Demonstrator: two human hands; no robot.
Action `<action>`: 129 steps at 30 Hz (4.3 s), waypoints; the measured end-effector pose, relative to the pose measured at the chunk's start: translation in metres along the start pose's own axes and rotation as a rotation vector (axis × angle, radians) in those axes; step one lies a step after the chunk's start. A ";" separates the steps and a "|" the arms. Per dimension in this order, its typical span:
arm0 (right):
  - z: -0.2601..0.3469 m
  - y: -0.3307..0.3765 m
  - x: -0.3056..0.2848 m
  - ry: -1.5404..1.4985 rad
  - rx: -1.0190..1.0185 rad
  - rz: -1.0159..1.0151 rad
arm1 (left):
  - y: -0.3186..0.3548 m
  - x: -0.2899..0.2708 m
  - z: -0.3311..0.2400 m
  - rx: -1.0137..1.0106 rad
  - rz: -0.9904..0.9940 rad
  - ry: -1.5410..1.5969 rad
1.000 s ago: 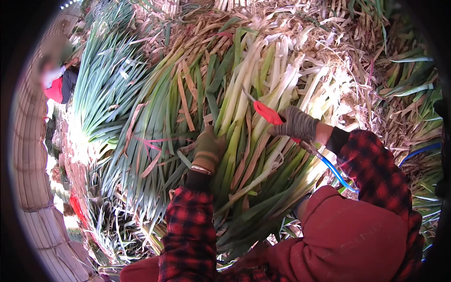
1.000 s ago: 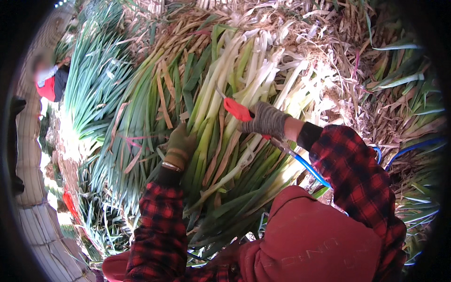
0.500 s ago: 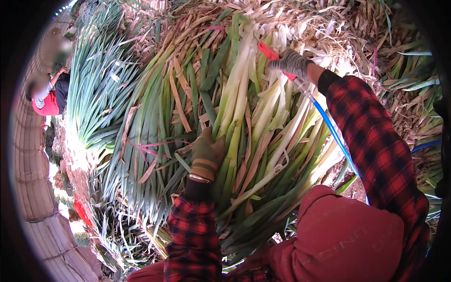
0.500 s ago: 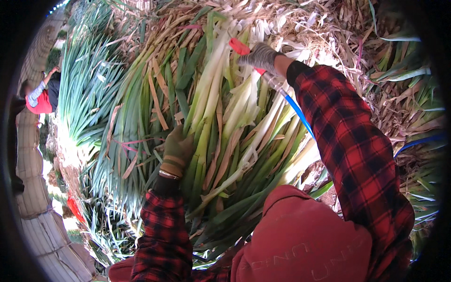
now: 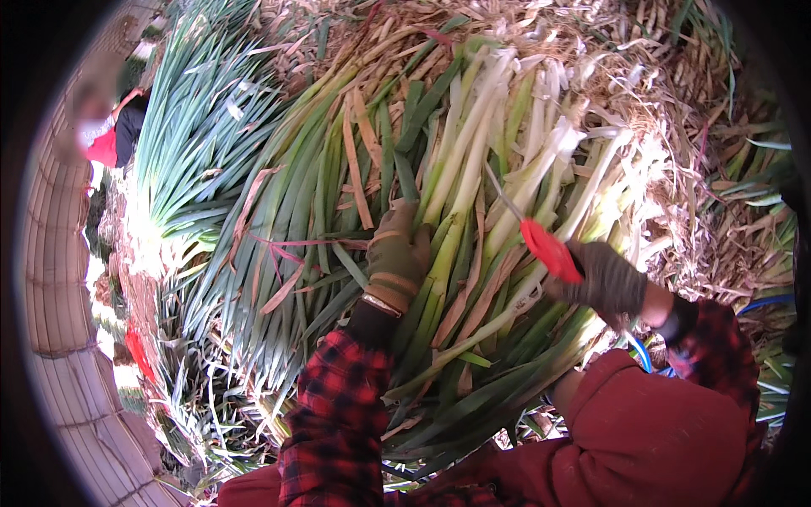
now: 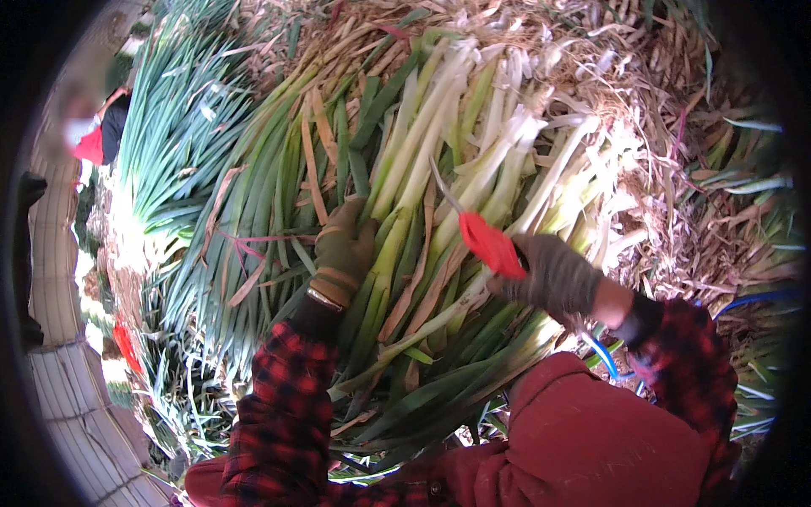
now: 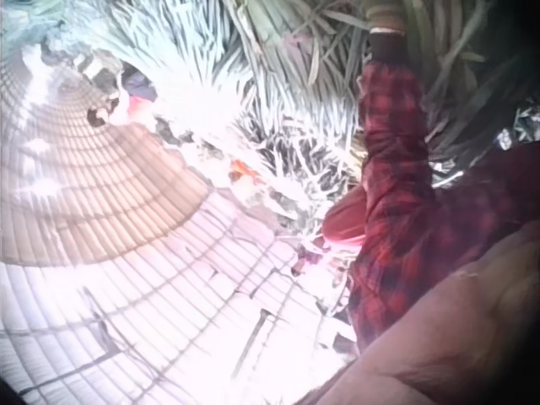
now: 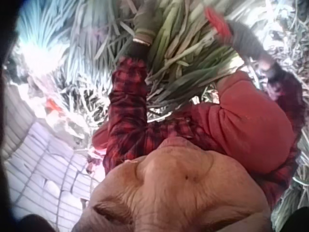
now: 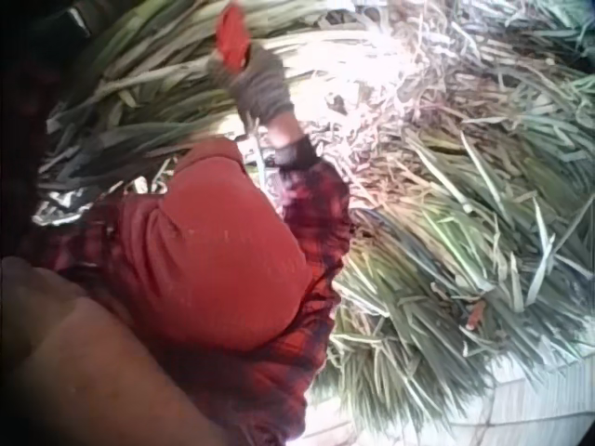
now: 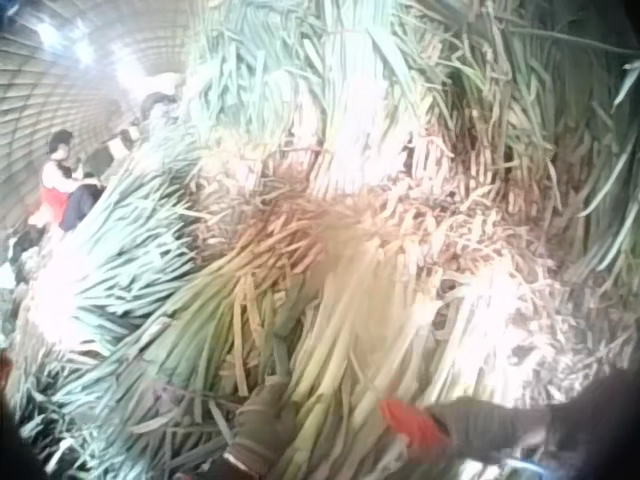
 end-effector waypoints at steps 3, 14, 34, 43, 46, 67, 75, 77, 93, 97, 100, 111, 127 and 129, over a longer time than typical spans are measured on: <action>-0.005 0.019 0.018 0.023 -0.002 0.067 | -0.020 -0.013 -0.014 0.083 0.090 -0.077; -0.014 -0.002 -0.002 -0.084 0.028 -0.068 | -0.213 -0.025 0.172 -0.394 0.242 -0.566; -0.008 0.017 0.008 -0.134 -0.050 -0.054 | -0.064 -0.116 -0.006 -0.082 0.520 0.023; -0.044 0.025 0.025 -0.104 0.038 0.091 | 0.045 0.045 0.002 -0.390 0.661 0.433; -0.042 0.038 0.057 0.076 -0.001 0.270 | 0.034 0.027 -0.019 -0.364 0.715 0.316; -0.042 -0.130 -0.128 0.138 0.103 -0.271 | 0.027 0.035 -0.029 -0.254 0.766 0.308; -0.014 0.011 0.044 0.242 -0.076 0.353 | 0.032 0.034 -0.014 -0.295 0.730 0.329; -0.022 0.014 0.044 0.257 -0.027 0.345 | 0.032 0.039 -0.015 -0.256 0.728 0.382; -0.021 0.001 -0.034 0.022 -0.147 -0.193 | -0.167 -0.040 0.111 -0.465 0.184 -0.514; -0.016 0.000 -0.015 -0.045 -0.070 -0.132 | -0.178 -0.014 0.151 -0.385 0.456 -0.533; -0.025 -0.004 -0.019 0.022 -0.134 -0.211 | -0.184 -0.004 0.149 -0.260 0.489 -0.600; -0.021 -0.004 0.002 -0.109 -0.068 -0.069 | -0.119 -0.038 0.097 -0.143 0.474 -0.451; -0.029 0.022 0.017 -0.384 -0.134 -0.086 | 0.004 0.007 -0.003 -0.348 0.614 -0.113; -0.039 0.023 0.020 -0.380 -0.108 -0.056 | 0.003 0.009 -0.006 -0.231 0.614 -0.132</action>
Point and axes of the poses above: each hand's wrist, its own y-axis away from the middle knuckle, its own x-axis out of the palm, z = x × y, the point moved 8 cm from there along -y, towards the middle knuckle, and after that the axes turned 15 degrees about -y, right-handed, at the moved point
